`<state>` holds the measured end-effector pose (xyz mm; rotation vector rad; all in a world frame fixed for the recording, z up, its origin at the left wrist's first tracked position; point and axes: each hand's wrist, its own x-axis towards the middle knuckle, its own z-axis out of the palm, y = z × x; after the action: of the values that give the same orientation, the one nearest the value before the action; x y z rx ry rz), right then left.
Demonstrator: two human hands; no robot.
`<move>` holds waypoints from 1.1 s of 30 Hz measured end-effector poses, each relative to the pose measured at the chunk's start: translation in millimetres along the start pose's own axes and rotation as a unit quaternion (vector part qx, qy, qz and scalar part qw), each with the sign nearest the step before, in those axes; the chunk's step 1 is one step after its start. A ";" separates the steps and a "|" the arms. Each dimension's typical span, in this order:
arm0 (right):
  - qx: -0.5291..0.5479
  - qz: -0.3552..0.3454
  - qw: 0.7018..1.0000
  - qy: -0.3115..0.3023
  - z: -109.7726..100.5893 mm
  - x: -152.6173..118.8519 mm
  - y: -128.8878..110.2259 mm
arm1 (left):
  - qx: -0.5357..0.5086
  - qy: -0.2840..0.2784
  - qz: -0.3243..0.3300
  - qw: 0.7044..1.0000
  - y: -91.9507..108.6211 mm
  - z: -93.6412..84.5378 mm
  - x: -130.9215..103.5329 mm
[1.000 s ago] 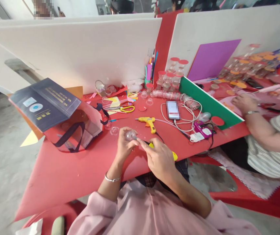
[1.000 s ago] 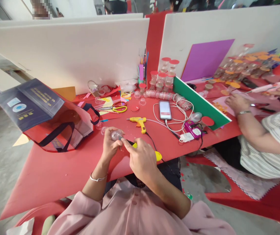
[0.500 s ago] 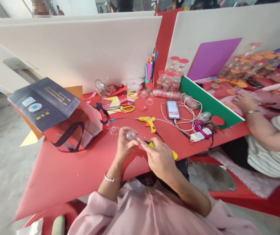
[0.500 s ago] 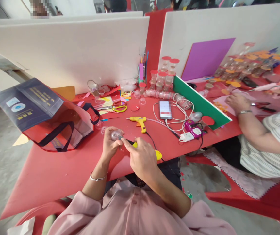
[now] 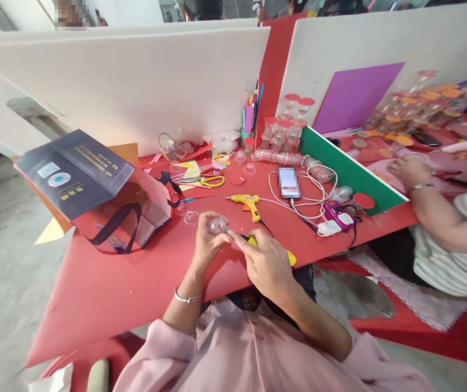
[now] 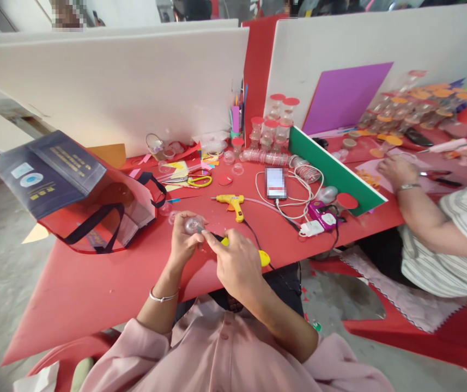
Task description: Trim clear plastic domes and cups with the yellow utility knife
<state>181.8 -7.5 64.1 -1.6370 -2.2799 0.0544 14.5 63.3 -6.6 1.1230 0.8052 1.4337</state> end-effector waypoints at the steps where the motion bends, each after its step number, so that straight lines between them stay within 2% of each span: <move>1: -0.002 0.000 1.000 0.000 0.4 -0.2 -0.3 | 0.001 0.002 0.002 1.000 -0.4 -0.3 0.2; 10: -0.025 0.000 1.000 0.004 3.7 -0.2 -1.1 | 0.016 0.013 -0.004 1.000 -1.4 -1.5 0.3; 16: 0.004 -0.011 1.000 0.001 1.0 -1.7 3.5 | 0.017 -0.003 -0.030 0.999 -0.3 -2.0 0.0; 33: 0.019 -0.002 1.000 -0.008 -0.2 -1.2 2.7 | 0.021 0.013 -0.019 1.000 -0.2 -1.2 -0.3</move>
<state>184.7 -7.8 63.4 -1.6190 -2.2790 0.1082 13.4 63.1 -7.1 1.1180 0.8734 1.4078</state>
